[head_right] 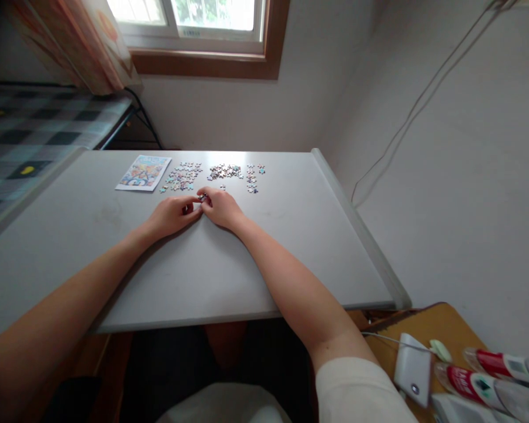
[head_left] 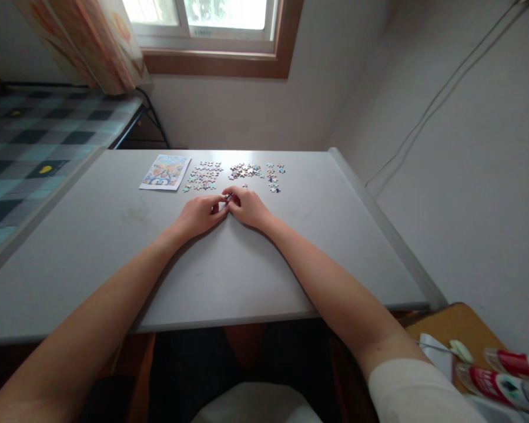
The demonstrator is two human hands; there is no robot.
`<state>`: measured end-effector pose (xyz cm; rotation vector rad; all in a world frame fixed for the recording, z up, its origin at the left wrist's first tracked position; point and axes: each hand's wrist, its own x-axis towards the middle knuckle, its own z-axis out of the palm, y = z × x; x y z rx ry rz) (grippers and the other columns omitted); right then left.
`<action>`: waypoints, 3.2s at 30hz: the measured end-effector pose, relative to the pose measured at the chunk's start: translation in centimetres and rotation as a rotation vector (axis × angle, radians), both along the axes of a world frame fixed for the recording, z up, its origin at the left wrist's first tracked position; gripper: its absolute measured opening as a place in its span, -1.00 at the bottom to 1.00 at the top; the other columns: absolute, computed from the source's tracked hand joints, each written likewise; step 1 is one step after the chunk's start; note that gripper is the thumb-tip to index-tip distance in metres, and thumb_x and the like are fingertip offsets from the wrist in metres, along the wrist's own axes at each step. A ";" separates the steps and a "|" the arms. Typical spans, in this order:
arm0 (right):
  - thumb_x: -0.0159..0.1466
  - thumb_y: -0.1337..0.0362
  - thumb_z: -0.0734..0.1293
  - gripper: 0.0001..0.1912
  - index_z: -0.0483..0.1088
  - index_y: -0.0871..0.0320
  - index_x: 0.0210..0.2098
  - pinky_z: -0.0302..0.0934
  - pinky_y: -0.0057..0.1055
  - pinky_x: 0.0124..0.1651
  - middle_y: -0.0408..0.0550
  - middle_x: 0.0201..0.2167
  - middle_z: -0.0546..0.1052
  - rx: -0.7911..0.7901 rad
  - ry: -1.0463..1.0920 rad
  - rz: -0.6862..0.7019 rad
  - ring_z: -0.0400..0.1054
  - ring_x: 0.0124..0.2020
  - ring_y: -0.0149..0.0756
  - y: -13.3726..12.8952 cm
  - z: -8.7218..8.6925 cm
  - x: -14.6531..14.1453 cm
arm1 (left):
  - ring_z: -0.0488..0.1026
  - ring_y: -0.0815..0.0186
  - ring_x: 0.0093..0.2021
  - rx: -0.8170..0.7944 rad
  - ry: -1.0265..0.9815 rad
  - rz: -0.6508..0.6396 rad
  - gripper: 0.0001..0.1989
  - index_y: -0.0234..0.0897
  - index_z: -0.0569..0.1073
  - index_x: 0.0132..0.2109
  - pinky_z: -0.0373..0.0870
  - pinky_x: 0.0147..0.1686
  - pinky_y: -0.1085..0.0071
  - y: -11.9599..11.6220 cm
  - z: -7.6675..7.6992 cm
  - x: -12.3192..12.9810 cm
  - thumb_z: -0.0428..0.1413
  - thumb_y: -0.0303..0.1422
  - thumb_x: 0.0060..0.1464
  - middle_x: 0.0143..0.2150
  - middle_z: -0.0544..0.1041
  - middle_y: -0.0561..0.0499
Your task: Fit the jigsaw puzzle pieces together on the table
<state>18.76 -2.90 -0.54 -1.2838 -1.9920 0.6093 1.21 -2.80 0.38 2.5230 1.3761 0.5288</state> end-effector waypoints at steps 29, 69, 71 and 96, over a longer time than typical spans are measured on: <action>0.18 0.37 0.17 -0.65 0.44 0.19 -0.08 0.19 -0.43 -0.18 -0.08 -0.35 0.52 0.013 -0.008 -0.002 0.32 -0.35 -0.37 0.1 -0.2 0.0 | 0.34 0.36 -0.48 0.004 0.005 0.003 -0.63 -0.26 0.55 -0.16 0.12 -0.46 0.47 0.1 -0.1 0.0 -0.01 -0.12 0.12 -0.46 0.49 0.03; 0.19 0.34 0.17 -0.65 0.44 0.19 -0.08 0.19 -0.43 -0.17 -0.07 -0.32 0.53 0.019 -0.013 0.003 0.33 -0.32 -0.36 0.1 -0.3 0.1 | 0.34 0.35 -0.47 0.000 0.009 -0.002 -0.61 -0.24 0.55 -0.11 0.13 -0.45 0.46 0.0 0.1 0.0 -0.02 -0.11 0.12 -0.44 0.50 0.02; 0.19 0.34 0.17 -0.65 0.44 0.20 -0.08 0.19 -0.43 -0.17 -0.06 -0.32 0.53 0.020 -0.012 0.003 0.33 -0.33 -0.36 0.1 -0.2 0.0 | 0.34 0.35 -0.47 -0.001 0.008 0.004 -0.61 -0.24 0.55 -0.11 0.13 -0.44 0.46 -0.1 0.1 0.0 -0.02 -0.11 0.12 -0.44 0.50 0.03; 0.20 0.35 0.17 -0.65 0.44 0.18 -0.07 0.19 -0.42 -0.14 -0.07 -0.31 0.53 0.011 -0.018 -0.003 0.34 -0.30 -0.35 0.0 -0.1 0.0 | 0.36 0.34 -0.46 0.003 0.011 0.000 -0.61 -0.24 0.55 -0.12 0.14 -0.44 0.46 -0.1 0.2 0.1 -0.02 -0.12 0.12 -0.43 0.51 0.02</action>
